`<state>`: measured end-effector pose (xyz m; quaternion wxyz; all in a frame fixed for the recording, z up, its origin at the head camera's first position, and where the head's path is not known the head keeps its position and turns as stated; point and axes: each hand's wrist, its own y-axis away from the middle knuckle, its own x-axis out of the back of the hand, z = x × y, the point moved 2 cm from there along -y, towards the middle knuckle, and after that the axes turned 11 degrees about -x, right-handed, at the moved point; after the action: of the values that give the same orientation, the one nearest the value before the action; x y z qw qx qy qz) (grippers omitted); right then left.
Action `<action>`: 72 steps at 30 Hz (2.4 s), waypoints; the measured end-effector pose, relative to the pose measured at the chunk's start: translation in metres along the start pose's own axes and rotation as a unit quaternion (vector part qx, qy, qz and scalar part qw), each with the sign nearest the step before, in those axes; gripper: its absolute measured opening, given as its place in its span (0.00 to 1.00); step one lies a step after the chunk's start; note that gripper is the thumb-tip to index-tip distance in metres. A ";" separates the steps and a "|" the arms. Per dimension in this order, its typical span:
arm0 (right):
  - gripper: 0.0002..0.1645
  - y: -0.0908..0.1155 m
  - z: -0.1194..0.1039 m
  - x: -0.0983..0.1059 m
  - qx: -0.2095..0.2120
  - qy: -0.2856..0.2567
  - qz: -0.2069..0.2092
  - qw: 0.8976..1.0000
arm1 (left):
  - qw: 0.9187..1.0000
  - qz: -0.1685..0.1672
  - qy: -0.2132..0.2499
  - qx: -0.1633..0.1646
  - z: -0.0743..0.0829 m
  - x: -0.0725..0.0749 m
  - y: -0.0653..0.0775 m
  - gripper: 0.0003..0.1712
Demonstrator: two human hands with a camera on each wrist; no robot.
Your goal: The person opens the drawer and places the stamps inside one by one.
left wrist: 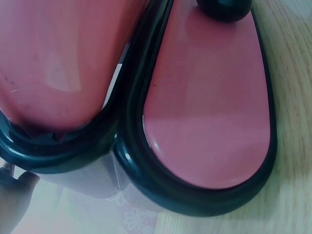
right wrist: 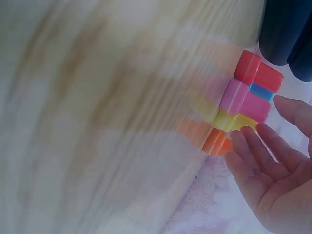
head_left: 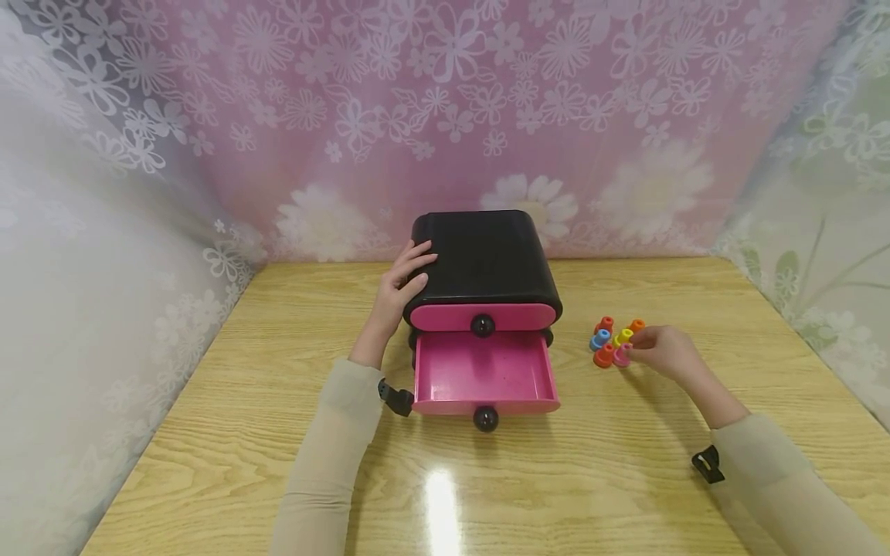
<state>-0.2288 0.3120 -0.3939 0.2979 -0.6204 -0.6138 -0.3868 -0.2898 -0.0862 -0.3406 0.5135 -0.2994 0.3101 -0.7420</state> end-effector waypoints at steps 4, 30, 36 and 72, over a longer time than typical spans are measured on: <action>0.20 -0.001 0.000 -0.001 -0.001 0.003 -0.003 1.000 | 1.000 0.005 0.003 -0.005 -0.013 0.003 0.002 0.22; 0.20 0.011 -0.004 0.007 -0.003 -0.009 0.014 1.000 | 1.000 0.000 -0.005 -0.004 0.012 -0.004 -0.002 0.20; 0.23 0.023 -0.009 0.012 -0.002 -0.022 0.027 0.999 | 1.000 -0.001 -0.005 -0.004 0.011 -0.003 -0.002 0.20; 0.23 0.069 -0.067 0.011 0.048 -0.133 0.092 0.986 | 1.000 0.006 0.002 -0.013 -0.013 0.002 0.002 0.26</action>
<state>-0.1686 0.2570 -0.3423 0.2774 -0.7052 -0.6060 -0.2421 -0.2991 -0.0863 -0.3495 0.5136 -0.3021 0.3227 -0.7354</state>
